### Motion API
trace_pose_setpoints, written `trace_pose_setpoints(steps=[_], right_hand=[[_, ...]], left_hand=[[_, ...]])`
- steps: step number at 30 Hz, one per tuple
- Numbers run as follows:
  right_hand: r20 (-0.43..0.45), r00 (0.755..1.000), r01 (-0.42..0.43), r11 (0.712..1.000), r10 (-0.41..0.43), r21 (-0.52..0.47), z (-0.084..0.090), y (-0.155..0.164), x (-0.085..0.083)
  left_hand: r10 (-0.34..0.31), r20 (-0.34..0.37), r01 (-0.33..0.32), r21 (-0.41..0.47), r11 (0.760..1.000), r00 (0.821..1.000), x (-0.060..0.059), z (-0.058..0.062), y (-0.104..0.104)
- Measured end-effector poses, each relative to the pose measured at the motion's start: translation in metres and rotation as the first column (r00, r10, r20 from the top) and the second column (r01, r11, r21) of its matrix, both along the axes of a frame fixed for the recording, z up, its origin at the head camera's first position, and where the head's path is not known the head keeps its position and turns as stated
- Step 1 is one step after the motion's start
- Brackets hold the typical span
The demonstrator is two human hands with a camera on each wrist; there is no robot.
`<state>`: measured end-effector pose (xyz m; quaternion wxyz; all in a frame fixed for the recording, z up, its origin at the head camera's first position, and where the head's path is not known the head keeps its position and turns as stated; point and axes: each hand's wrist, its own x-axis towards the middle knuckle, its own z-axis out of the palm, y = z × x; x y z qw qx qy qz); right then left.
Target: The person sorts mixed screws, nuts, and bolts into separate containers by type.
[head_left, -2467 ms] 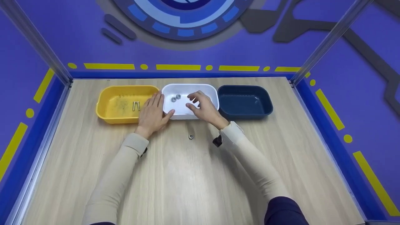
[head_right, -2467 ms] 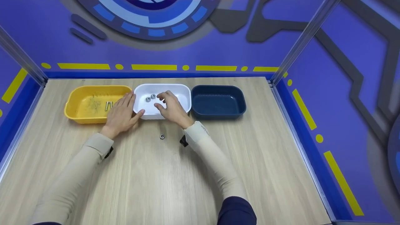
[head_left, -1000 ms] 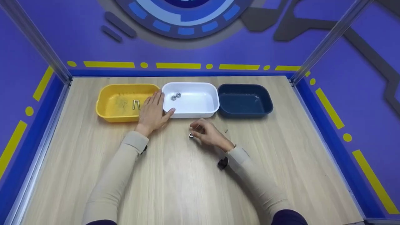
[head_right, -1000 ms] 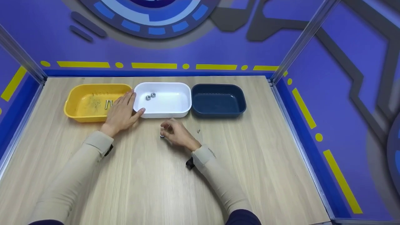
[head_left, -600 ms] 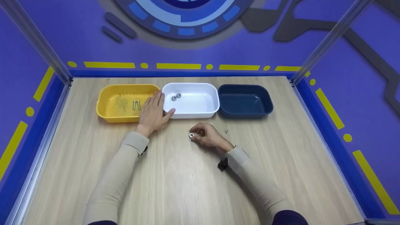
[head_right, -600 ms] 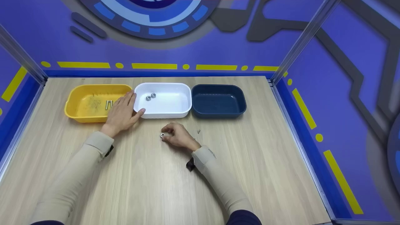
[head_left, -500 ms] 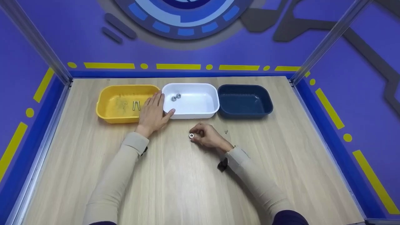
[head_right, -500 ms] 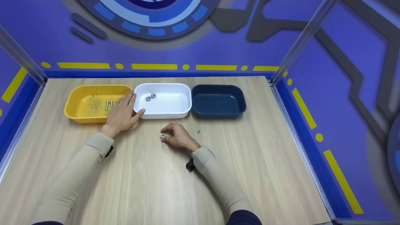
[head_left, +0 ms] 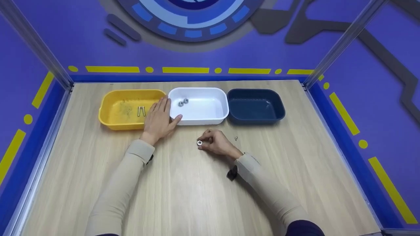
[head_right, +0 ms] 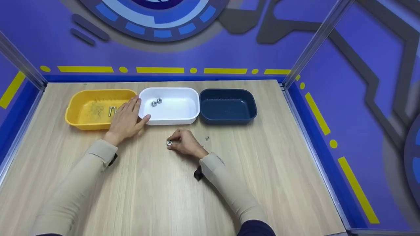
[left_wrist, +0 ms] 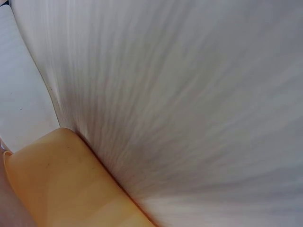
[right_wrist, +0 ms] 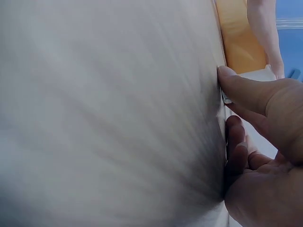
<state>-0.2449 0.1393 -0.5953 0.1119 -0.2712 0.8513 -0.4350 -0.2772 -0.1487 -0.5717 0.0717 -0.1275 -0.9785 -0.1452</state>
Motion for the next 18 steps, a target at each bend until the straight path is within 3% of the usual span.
trace_pose_setpoints(steps=[18], right_hand=[[-0.034,0.999,-0.021,1.0,0.021,0.002,-0.0001,-0.0006,-0.0001]], left_hand=[[0.002,0.005,-0.002,-0.016,1.0,1.0,-0.0007,0.0,0.0003]])
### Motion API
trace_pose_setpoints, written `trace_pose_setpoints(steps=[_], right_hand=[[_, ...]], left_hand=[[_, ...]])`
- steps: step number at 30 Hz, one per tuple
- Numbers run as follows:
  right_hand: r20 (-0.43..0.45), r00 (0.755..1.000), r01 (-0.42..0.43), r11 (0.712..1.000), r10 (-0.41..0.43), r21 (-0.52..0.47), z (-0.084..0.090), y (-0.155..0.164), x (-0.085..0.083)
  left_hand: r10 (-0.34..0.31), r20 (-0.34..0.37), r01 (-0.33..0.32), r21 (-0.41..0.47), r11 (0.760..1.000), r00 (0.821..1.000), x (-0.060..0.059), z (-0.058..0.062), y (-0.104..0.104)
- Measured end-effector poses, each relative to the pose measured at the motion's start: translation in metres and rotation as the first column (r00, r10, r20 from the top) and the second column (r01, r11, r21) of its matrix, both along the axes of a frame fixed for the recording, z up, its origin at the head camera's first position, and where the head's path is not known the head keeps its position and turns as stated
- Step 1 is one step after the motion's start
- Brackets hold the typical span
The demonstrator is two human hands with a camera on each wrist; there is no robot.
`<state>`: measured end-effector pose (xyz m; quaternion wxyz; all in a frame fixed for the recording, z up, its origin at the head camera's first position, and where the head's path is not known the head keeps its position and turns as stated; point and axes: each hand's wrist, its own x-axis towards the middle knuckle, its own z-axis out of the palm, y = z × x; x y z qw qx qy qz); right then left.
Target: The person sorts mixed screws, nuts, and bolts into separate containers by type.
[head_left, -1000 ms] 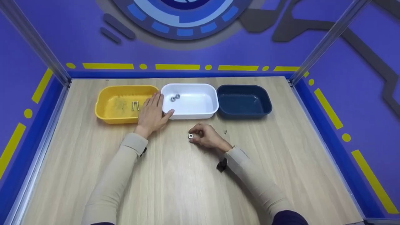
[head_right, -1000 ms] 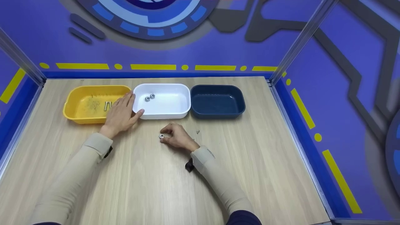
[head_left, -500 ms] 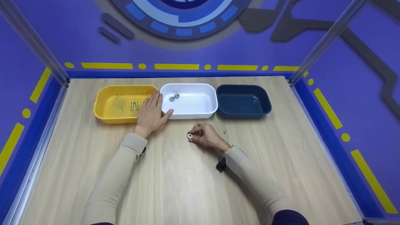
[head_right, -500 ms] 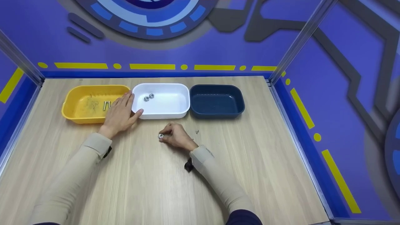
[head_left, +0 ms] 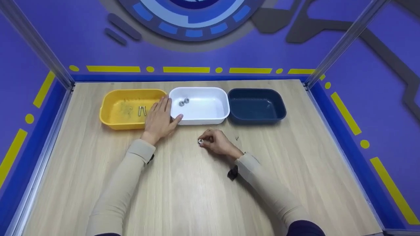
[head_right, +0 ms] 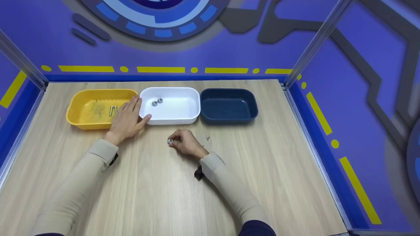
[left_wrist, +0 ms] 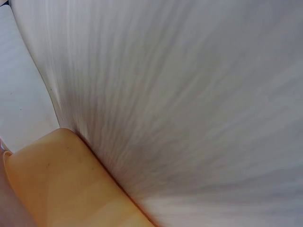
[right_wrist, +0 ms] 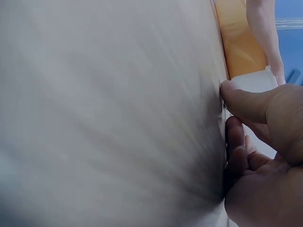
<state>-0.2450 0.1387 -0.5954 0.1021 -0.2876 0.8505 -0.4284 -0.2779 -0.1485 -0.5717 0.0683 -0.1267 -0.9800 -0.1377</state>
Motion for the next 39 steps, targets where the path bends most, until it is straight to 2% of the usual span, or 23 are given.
trace_pose_setpoints(steps=[7,16,23,39], right_hand=[[0.037,0.999,0.001,1.0,-0.001,0.003,0.005,0.003,-0.001],[0.031,0.999,-0.008,1.0,0.008,0.019,0.013,0.003,-0.001],[-0.003,1.0,0.016,0.999,-0.016,0.04,0.027,0.001,-0.005],[-0.082,0.996,0.045,0.998,-0.047,-0.033,0.061,-0.005,-0.015]], left_hand=[[0.003,0.01,-0.003,-0.006,1.0,1.0,0.0,-0.002,0.0],[-0.001,0.017,0.001,0.0,1.0,1.0,0.0,-0.001,0.0],[-0.002,0.021,0.002,0.002,1.0,1.0,-0.001,-0.001,-0.001],[-0.001,0.013,0.001,0.018,1.0,1.0,0.001,0.0,0.0]])
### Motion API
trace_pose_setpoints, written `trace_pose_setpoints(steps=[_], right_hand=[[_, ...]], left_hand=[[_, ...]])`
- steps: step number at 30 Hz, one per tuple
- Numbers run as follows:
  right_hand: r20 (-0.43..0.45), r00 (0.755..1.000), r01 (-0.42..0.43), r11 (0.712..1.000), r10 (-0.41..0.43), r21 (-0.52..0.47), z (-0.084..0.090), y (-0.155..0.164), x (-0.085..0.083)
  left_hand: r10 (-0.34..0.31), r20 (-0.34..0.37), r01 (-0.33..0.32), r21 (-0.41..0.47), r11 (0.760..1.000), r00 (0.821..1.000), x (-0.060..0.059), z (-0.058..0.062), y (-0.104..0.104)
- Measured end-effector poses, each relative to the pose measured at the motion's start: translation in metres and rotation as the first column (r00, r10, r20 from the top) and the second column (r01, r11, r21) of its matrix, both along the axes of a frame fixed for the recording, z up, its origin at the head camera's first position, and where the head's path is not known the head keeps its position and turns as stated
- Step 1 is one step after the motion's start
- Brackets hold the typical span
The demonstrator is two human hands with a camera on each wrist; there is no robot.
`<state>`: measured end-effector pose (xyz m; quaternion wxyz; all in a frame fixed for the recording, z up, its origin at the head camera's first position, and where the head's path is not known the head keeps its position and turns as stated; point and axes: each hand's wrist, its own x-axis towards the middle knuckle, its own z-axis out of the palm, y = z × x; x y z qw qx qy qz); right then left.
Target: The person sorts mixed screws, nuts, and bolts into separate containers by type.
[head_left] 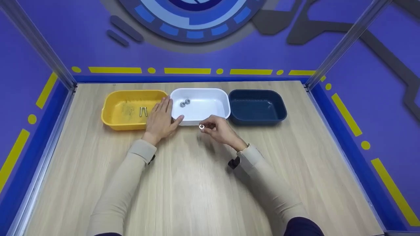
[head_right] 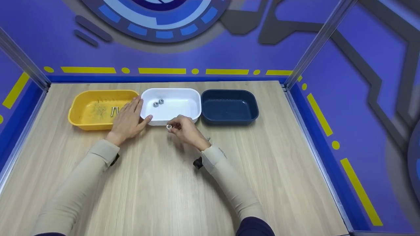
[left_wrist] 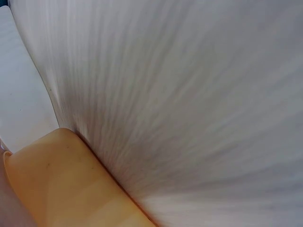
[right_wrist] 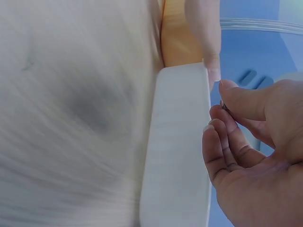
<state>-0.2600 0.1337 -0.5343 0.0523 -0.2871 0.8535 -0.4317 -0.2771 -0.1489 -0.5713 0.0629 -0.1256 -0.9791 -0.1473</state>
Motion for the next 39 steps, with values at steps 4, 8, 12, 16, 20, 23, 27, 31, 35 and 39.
trace_pose_setpoints(steps=[4,8,12,16,20,23,27,31,35,39], right_hand=[[-0.024,1.0,0.004,1.0,-0.005,-0.011,0.005,-0.005,-0.005],[-0.038,0.999,0.0,1.0,-0.001,-0.013,0.009,-0.009,-0.012],[-0.032,0.999,0.009,1.0,-0.008,0.008,0.013,-0.013,-0.018],[-0.025,1.0,0.019,0.999,-0.018,0.03,0.017,-0.017,-0.026],[-0.048,0.999,0.025,0.999,-0.023,0.035,0.019,-0.021,-0.035],[-0.061,0.998,0.037,0.999,-0.035,0.03,0.019,-0.024,-0.041],[-0.065,0.996,0.063,0.998,-0.061,0.024,0.02,-0.029,-0.05],[-0.073,0.993,0.092,0.996,-0.091,0.016,0.022,-0.034,-0.058],[-0.071,0.99,0.122,0.993,-0.121,0.005,0.025,-0.039,-0.066],[-0.066,0.987,0.149,0.989,-0.147,0.018,0.026,-0.043,-0.074]], left_hand=[[0.0,-0.016,0.0,-0.001,1.0,1.0,0.0,-0.002,0.001],[0.001,-0.019,-0.001,-0.005,1.0,1.0,0.0,-0.002,0.002],[0.001,-0.015,-0.001,-0.001,1.0,1.0,0.001,-0.001,0.002],[-0.002,-0.018,0.002,-0.001,1.0,1.0,0.001,0.0,0.002],[-0.005,-0.03,0.005,-0.001,1.0,1.0,0.0,0.0,0.002],[-0.007,-0.035,0.007,0.0,1.0,0.999,-0.002,-0.001,0.002],[-0.008,-0.028,0.007,-0.006,1.0,1.0,-0.004,-0.001,0.001],[-0.004,-0.017,0.004,-0.014,1.0,1.0,-0.003,-0.001,0.001],[-0.003,-0.012,0.003,-0.02,1.0,1.0,-0.003,-0.001,0.001],[-0.002,-0.013,0.001,-0.027,1.0,1.0,-0.003,0.0,0.0]])
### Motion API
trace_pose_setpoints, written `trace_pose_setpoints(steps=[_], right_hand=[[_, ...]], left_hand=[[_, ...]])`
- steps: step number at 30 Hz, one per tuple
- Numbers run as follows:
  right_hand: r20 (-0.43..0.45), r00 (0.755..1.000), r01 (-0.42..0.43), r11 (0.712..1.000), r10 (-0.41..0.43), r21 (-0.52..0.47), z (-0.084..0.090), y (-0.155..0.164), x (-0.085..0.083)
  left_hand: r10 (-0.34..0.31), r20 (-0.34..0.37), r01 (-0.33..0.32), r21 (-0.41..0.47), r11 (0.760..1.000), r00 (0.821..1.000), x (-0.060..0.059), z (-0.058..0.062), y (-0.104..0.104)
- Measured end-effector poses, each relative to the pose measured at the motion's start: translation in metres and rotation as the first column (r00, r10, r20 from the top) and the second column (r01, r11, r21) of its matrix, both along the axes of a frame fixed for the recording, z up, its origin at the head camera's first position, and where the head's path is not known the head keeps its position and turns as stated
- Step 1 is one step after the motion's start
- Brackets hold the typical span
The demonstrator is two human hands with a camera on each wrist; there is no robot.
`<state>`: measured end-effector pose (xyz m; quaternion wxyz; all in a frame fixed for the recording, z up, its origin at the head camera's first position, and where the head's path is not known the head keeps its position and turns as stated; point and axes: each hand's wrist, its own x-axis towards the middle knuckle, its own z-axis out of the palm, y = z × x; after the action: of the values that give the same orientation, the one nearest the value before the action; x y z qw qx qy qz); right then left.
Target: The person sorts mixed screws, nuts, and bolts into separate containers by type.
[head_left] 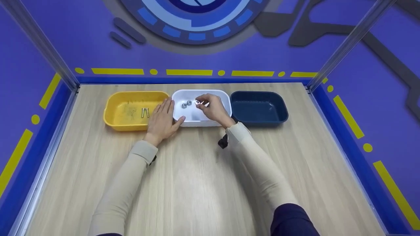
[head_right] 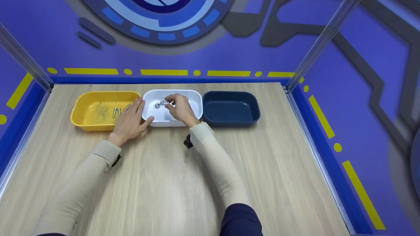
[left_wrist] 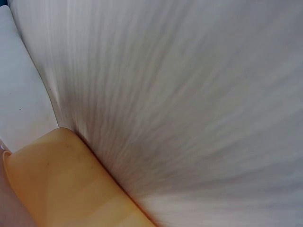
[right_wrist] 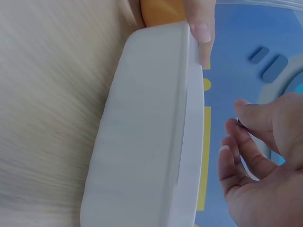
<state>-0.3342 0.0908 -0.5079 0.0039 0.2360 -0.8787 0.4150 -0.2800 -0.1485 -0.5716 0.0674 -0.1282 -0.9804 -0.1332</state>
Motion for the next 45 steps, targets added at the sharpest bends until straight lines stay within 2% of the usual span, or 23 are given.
trace_pose_setpoints(steps=[10,20,36,45], right_hand=[[0.032,0.998,0.047,0.998,-0.048,0.039,0.0,-0.004,-0.017],[0.024,0.999,0.047,0.998,-0.048,0.043,0.001,-0.003,-0.023],[0.038,0.998,0.036,0.995,-0.04,0.093,-0.002,0.001,-0.022],[0.047,0.998,0.03,0.997,-0.034,0.074,-0.001,0.007,-0.018]], left_hand=[[0.005,0.0,-0.005,-0.002,1.0,1.0,0.001,-0.001,0.0],[0.005,0.021,-0.005,-0.004,1.0,1.0,0.0,0.003,0.003],[0.006,0.024,-0.006,-0.022,1.0,1.0,0.001,0.003,0.0],[0.006,0.013,-0.006,0.005,1.0,1.0,0.001,0.0,0.0]])
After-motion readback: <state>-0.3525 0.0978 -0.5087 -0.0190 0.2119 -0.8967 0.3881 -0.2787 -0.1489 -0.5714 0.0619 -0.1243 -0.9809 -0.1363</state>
